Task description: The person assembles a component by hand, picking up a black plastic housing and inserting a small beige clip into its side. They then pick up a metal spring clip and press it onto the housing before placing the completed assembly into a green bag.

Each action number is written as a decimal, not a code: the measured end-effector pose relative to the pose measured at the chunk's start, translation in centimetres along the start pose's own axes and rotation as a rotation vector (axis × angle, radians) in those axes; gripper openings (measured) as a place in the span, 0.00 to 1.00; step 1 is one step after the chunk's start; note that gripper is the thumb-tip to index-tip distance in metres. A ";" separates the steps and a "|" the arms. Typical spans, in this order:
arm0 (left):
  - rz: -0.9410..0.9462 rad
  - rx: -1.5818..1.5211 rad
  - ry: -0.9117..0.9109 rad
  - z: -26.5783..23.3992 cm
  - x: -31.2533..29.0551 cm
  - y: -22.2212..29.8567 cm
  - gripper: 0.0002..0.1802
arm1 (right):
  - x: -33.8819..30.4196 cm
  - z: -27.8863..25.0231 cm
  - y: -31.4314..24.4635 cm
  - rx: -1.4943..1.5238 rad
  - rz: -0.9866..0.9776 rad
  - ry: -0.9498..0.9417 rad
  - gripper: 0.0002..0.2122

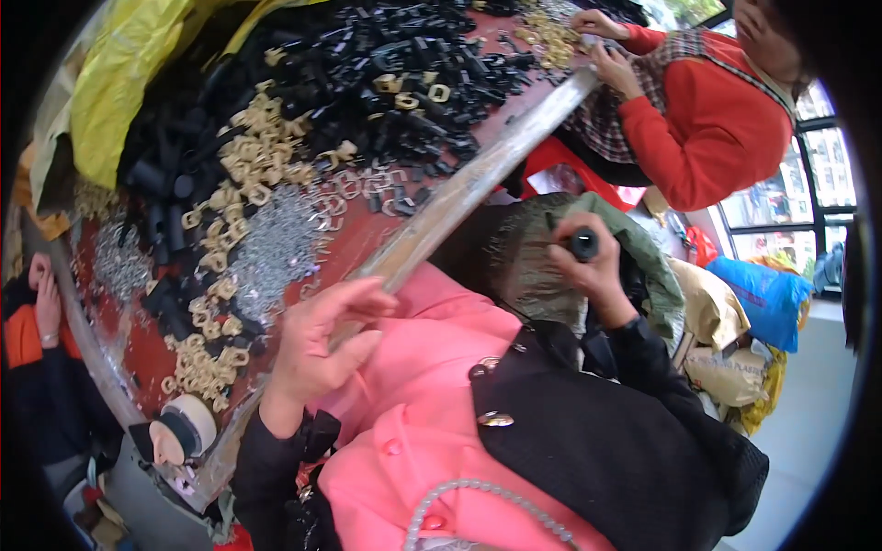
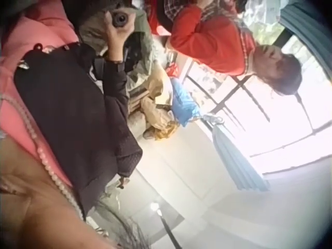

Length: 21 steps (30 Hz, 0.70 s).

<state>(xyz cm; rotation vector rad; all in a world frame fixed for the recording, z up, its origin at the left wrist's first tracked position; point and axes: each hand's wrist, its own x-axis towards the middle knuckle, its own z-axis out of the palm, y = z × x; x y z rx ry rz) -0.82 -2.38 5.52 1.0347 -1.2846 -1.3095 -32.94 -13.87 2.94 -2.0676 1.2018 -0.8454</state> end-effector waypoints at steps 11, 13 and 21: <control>0.210 -0.743 -0.824 6.1 2.6 10.4 0.16 | 0.2 2.0 -2.0 0.241 -0.006 -0.117 0.11; 0.205 -1.163 -1.074 6.7 2.8 11.4 0.22 | 0.2 2.1 -1.8 0.179 -0.035 -0.156 0.10; 0.079 -0.989 -0.995 1.7 3.2 11.0 0.13 | -3.2 -4.1 2.5 -0.188 0.086 0.167 0.08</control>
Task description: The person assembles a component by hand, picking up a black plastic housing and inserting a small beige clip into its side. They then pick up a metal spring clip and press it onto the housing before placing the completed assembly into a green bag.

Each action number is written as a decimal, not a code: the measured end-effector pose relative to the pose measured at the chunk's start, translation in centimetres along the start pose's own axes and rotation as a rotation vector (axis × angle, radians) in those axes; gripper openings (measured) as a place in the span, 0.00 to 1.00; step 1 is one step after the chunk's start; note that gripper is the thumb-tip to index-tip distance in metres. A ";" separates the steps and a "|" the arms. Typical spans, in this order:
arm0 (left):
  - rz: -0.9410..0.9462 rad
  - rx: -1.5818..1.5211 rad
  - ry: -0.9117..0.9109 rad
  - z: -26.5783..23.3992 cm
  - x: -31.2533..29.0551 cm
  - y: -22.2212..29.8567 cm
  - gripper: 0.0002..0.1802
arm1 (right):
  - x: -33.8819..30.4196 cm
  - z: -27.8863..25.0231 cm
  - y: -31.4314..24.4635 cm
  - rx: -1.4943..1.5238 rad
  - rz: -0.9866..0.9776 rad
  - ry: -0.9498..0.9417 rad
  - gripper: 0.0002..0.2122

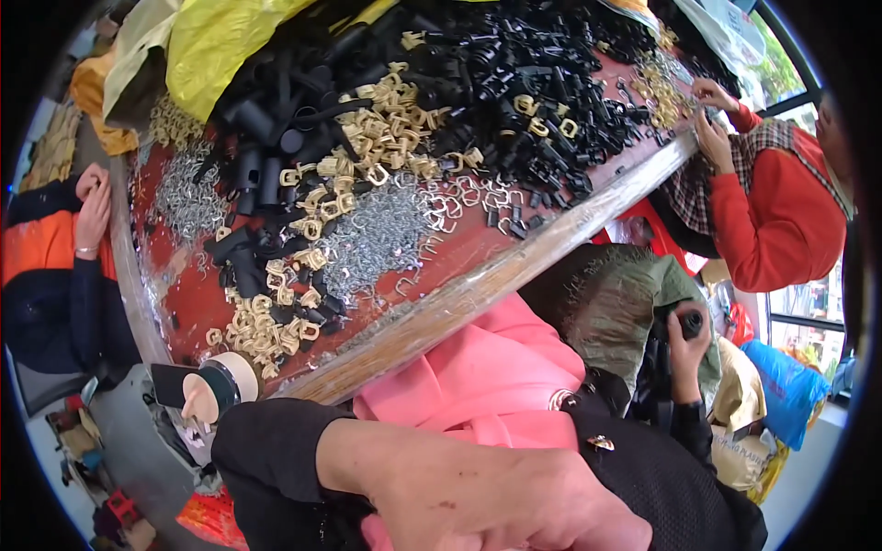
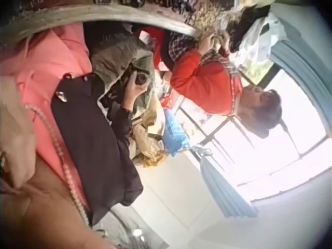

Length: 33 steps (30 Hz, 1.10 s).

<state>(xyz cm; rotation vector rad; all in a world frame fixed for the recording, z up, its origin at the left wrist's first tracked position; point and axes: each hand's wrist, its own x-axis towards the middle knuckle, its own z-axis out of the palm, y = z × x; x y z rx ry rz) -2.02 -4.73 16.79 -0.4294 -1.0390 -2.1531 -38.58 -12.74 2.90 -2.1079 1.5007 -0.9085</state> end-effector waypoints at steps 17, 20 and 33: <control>-0.025 -0.085 0.052 0.8 -5.4 1.4 0.09 | 13.1 14.9 -12.1 -0.248 -0.777 -0.248 0.14; 0.387 -0.037 0.098 1.6 -7.4 -1.6 0.10 | 15.3 18.4 -13.0 -0.365 -0.840 -0.265 0.14; 0.154 0.783 1.435 -6.4 -12.3 -8.3 0.21 | 8.6 19.6 -17.6 0.376 -0.411 -0.662 0.10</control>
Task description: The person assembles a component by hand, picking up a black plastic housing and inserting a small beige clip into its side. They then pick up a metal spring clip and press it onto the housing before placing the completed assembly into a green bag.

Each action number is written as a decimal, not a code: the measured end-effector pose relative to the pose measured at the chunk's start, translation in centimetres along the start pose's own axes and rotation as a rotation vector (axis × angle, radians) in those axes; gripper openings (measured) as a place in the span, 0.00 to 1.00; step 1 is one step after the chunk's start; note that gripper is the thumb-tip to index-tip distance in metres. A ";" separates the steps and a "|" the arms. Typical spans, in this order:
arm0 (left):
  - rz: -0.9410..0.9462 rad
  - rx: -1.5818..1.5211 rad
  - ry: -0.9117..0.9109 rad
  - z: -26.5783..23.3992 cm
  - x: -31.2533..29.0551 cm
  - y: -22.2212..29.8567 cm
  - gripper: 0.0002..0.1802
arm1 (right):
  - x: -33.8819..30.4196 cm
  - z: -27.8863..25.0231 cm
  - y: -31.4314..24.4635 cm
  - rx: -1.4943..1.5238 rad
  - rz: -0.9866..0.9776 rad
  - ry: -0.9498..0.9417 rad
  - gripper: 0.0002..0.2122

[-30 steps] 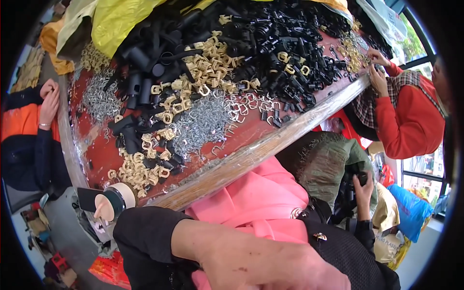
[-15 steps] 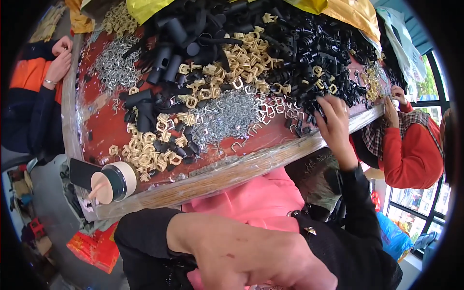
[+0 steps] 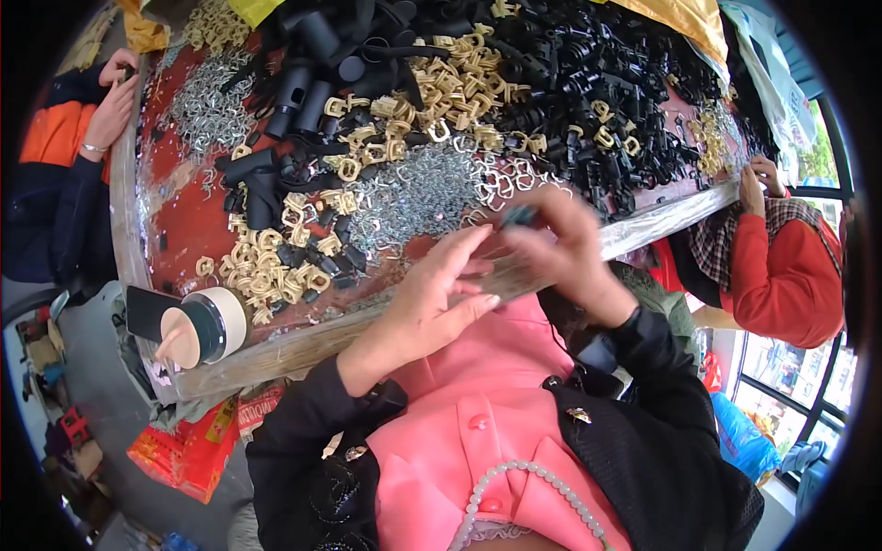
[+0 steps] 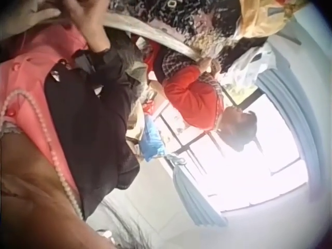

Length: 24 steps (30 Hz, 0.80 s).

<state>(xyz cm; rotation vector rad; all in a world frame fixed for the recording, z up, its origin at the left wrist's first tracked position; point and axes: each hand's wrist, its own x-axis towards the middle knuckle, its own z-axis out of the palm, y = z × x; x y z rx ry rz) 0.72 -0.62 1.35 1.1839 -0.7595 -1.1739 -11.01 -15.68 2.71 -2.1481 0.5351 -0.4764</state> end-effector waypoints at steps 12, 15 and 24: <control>-0.119 -0.297 0.133 -2.0 -0.4 -1.5 0.19 | 4.2 1.0 4.4 -0.354 -0.152 0.031 0.07; -0.133 -0.359 0.138 -2.4 -0.8 -1.5 0.18 | 5.4 1.4 5.3 -0.461 -0.151 0.076 0.07; -0.131 -0.481 0.143 -3.1 -0.8 -1.6 0.18 | 6.3 1.0 6.4 -0.564 -0.166 0.010 0.05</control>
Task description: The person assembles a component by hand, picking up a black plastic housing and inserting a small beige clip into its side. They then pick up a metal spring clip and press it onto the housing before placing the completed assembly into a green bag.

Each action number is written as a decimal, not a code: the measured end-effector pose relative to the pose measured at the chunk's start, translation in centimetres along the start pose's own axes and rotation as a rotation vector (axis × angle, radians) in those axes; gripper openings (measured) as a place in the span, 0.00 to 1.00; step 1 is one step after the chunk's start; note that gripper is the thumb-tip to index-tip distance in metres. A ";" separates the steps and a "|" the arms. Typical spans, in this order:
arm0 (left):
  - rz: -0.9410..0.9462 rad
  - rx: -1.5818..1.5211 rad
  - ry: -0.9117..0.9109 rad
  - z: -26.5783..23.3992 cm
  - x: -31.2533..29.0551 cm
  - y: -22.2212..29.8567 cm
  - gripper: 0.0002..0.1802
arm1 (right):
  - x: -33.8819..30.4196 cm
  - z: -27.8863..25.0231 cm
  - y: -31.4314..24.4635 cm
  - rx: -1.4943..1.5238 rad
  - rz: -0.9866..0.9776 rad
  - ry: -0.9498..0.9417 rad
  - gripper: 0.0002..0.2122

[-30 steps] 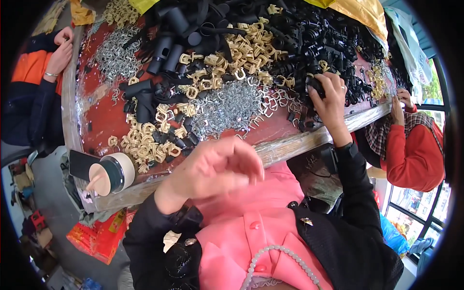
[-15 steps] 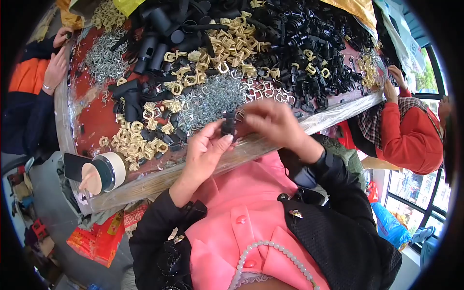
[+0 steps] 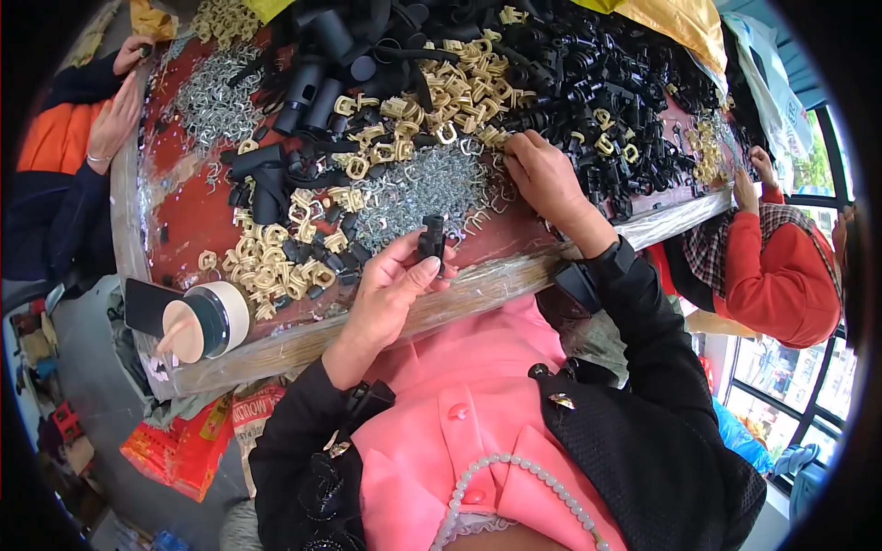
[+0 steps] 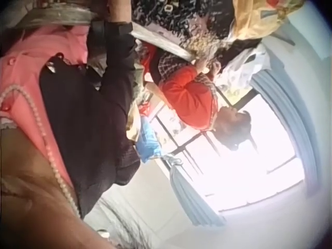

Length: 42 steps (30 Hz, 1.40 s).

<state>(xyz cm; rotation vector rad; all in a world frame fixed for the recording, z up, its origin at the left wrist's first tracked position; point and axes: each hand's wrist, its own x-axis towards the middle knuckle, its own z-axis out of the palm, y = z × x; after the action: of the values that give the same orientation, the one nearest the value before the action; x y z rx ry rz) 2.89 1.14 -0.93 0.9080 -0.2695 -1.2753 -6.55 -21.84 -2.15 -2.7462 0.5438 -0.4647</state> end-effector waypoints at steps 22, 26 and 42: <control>0.103 0.165 0.080 0.5 0.1 -1.4 0.08 | -1.0 -1.6 0.4 -0.175 -0.043 -0.194 0.05; 0.119 0.211 0.086 0.6 0.2 -1.1 0.08 | -0.9 -1.7 -0.2 -0.215 -0.121 -0.142 0.04; 0.229 0.478 0.133 1.8 0.6 -0.5 0.11 | -3.3 0.1 -7.3 1.379 0.317 -0.520 0.06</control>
<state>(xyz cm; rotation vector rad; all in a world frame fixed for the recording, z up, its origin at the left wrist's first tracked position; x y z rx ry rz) 1.62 -0.18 -0.34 1.3213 -0.5718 -0.9462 -7.08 -13.98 -0.52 -1.3278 0.3006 0.0234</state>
